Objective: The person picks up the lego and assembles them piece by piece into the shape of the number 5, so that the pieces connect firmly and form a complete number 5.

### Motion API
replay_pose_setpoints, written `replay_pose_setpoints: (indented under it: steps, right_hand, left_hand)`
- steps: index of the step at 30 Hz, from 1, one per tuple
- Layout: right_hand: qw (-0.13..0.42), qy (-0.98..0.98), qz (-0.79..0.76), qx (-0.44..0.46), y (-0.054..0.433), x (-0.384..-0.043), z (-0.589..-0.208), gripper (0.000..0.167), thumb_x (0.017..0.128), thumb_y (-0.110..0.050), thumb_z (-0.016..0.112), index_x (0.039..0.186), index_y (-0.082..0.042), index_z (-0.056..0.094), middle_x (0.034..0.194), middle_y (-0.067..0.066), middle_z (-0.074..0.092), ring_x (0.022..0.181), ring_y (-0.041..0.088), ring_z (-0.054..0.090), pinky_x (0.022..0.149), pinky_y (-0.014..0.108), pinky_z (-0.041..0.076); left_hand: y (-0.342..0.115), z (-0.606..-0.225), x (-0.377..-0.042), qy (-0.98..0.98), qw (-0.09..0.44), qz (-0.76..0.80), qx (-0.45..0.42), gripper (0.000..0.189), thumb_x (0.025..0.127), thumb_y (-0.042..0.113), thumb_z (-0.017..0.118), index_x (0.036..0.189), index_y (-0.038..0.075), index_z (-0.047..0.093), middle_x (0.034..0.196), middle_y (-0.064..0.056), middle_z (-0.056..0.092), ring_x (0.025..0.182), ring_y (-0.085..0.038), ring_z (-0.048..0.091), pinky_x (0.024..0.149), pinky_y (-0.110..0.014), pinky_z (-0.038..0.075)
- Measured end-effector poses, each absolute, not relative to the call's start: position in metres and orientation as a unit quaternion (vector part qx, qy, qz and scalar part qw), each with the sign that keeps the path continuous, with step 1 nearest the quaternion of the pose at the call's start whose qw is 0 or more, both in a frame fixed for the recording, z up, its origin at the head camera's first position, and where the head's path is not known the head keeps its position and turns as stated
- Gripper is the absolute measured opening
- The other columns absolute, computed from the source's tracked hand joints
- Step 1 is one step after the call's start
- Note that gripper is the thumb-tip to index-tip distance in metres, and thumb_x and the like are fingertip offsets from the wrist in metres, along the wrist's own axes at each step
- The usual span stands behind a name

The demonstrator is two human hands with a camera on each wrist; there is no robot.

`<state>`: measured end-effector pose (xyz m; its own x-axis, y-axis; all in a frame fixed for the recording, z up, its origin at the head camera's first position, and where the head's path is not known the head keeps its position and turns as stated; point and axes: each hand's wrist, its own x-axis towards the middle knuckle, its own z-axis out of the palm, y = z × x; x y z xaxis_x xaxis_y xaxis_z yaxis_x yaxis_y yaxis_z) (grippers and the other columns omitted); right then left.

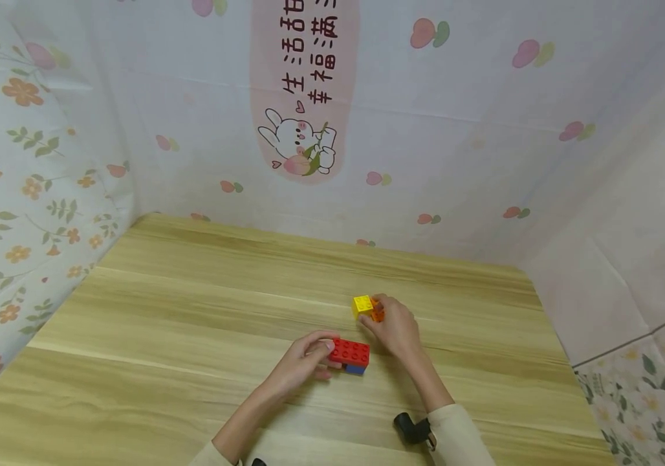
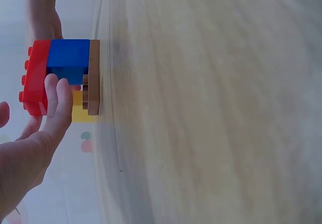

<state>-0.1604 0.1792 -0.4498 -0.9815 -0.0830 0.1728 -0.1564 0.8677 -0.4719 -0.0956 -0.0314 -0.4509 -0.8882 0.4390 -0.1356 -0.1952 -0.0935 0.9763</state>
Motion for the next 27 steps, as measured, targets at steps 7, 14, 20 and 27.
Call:
replay_pose_setpoints:
  steps: [7, 14, 20, 27]
  right_hand:
    - [0.076, -0.964, 0.25, 0.044, 0.176, -0.164, -0.454, 0.054, 0.076, -0.037, 0.076, 0.113, -0.001, 0.062, 0.099, 0.013, 0.059, 0.077, 0.025, 0.056, 0.064, 0.038, 0.05]
    - [0.087, -0.965, 0.246, 0.041, 0.172, -0.166, -0.458, 0.049, 0.076, -0.032, 0.077, 0.109, 0.001, 0.063, 0.088, 0.011, 0.06, 0.069, 0.02, 0.053, 0.057, 0.032, 0.046]
    - [0.096, -0.96, 0.261, 0.043, 0.169, -0.167, -0.459, 0.044, 0.076, -0.027, 0.076, 0.108, 0.001, 0.063, 0.087, 0.011, 0.061, 0.072, 0.022, 0.054, 0.061, 0.034, 0.047]
    - [0.094, -0.948, 0.3, 0.044, 0.167, -0.163, -0.455, 0.043, 0.077, -0.022, 0.072, 0.112, 0.0, 0.061, 0.096, 0.012, 0.062, 0.081, 0.024, 0.057, 0.07, 0.036, 0.05]
  left_hand:
    - [-0.031, -0.453, -0.096, 0.643, 0.214, 0.728, 0.101, 0.043, 0.099, 0.022, 0.046, 0.131, -0.005, 0.044, 0.11, -0.016, 0.061, 0.096, -0.034, 0.061, 0.077, -0.045, 0.052]
    - [-0.029, -0.453, -0.095, 0.643, 0.213, 0.73, 0.094, 0.044, 0.099, 0.023, 0.046, 0.133, -0.005, 0.042, 0.107, -0.016, 0.061, 0.092, -0.036, 0.062, 0.074, -0.045, 0.053]
    - [-0.029, -0.452, -0.095, 0.637, 0.21, 0.738, 0.071, 0.047, 0.098, 0.026, 0.047, 0.135, -0.003, 0.038, 0.106, -0.015, 0.06, 0.092, -0.035, 0.062, 0.07, -0.042, 0.054]
    - [-0.031, -0.451, -0.094, 0.652, 0.205, 0.726, 0.076, 0.049, 0.099, 0.03, 0.046, 0.134, -0.003, 0.04, 0.106, -0.013, 0.059, 0.093, -0.033, 0.061, 0.075, -0.044, 0.052]
